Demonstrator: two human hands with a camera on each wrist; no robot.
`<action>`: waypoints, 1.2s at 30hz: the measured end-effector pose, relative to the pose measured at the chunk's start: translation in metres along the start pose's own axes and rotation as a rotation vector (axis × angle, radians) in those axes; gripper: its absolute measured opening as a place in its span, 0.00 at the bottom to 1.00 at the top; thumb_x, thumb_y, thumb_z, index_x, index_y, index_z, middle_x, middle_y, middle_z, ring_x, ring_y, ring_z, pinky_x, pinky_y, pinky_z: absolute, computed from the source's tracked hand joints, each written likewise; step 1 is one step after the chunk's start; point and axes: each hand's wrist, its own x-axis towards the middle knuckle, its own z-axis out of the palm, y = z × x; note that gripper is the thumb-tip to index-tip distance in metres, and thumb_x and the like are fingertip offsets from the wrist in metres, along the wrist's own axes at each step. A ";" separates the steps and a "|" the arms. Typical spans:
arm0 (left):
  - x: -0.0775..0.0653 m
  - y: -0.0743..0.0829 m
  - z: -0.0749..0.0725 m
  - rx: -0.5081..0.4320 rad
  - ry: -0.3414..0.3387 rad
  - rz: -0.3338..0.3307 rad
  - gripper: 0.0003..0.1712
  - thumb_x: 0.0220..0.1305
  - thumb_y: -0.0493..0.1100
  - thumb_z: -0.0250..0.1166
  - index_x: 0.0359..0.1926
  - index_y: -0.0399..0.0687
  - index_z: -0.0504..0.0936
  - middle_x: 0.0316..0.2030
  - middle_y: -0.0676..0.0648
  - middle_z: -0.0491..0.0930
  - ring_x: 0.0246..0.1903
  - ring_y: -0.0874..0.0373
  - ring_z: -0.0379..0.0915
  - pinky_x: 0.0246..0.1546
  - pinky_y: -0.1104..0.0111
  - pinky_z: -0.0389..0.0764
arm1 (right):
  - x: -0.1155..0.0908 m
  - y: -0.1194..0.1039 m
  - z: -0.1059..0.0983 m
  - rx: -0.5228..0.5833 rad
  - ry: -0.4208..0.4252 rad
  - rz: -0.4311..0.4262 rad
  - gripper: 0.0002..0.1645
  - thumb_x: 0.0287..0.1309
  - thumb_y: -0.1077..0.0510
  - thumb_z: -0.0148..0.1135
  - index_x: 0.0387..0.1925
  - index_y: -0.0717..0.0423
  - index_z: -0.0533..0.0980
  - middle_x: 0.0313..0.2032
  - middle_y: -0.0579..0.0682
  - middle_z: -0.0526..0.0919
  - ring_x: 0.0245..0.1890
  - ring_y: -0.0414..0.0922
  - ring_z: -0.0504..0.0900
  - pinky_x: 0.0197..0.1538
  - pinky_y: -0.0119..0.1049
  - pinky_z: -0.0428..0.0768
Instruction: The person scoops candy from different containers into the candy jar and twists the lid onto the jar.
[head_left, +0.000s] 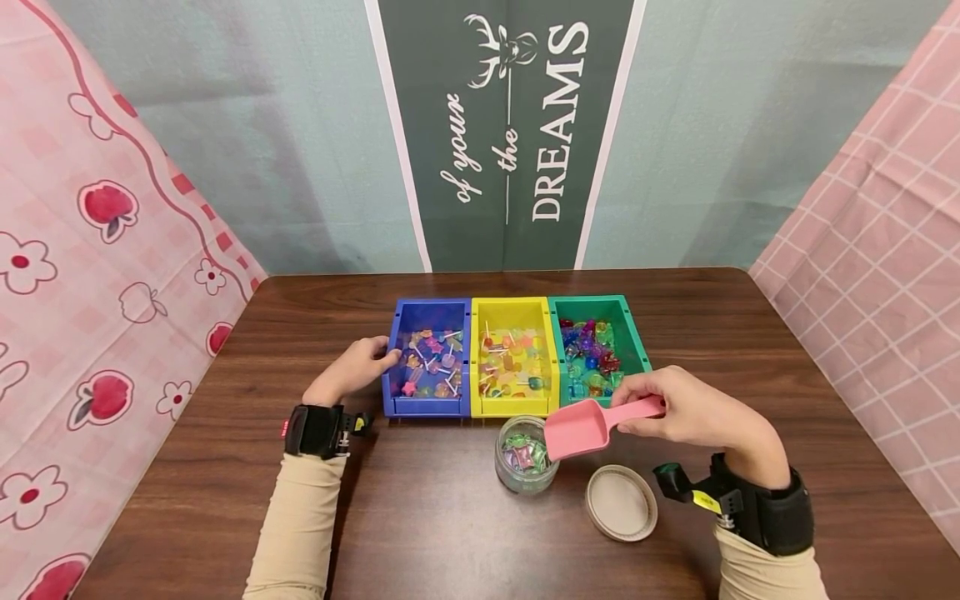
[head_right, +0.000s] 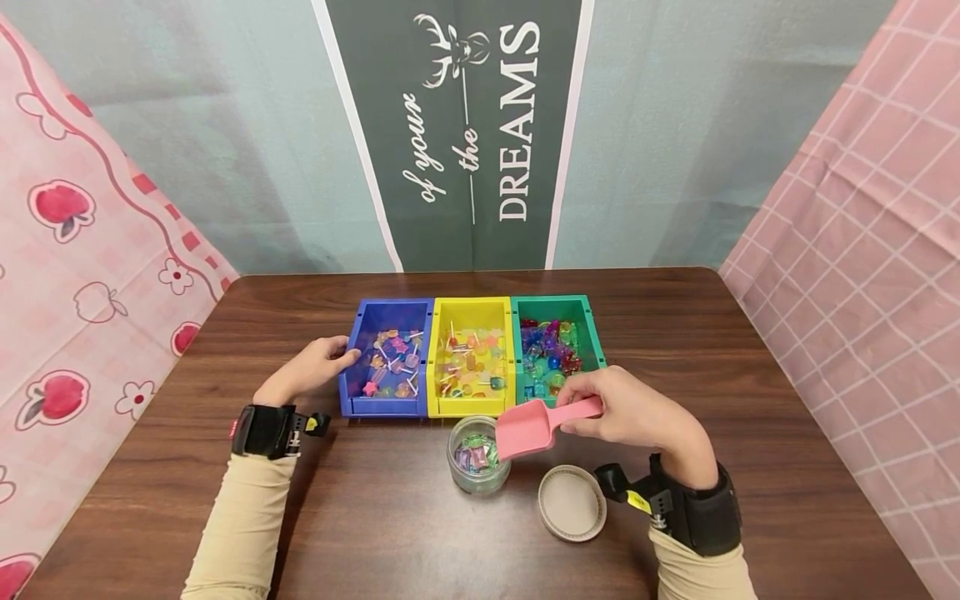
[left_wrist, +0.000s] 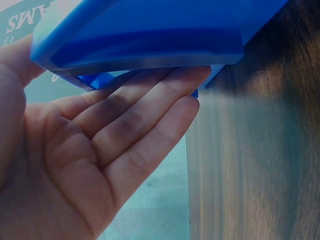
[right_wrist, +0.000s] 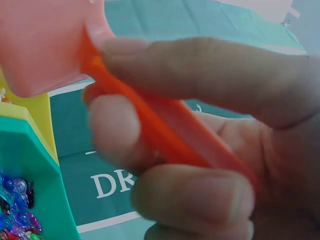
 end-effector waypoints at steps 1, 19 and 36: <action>0.000 0.000 0.000 0.002 -0.001 0.002 0.17 0.68 0.41 0.52 0.47 0.28 0.75 0.37 0.34 0.81 0.33 0.52 0.72 0.38 0.57 0.77 | 0.000 0.000 0.000 -0.001 -0.010 -0.002 0.09 0.47 0.59 0.70 0.33 0.55 0.79 0.22 0.41 0.76 0.19 0.30 0.64 0.18 0.23 0.66; 0.001 -0.001 0.001 0.002 -0.002 -0.008 0.18 0.68 0.42 0.52 0.48 0.28 0.75 0.37 0.35 0.81 0.34 0.51 0.73 0.40 0.55 0.78 | -0.006 0.005 -0.002 0.000 -0.022 -0.037 0.07 0.53 0.61 0.65 0.36 0.54 0.77 0.22 0.41 0.76 0.19 0.29 0.65 0.19 0.23 0.68; 0.002 -0.001 0.000 0.020 0.000 -0.004 0.17 0.68 0.42 0.52 0.47 0.29 0.75 0.35 0.37 0.80 0.32 0.52 0.72 0.37 0.59 0.76 | -0.016 0.000 -0.012 -0.050 0.048 0.064 0.05 0.53 0.62 0.65 0.33 0.55 0.78 0.19 0.41 0.79 0.19 0.31 0.71 0.18 0.26 0.72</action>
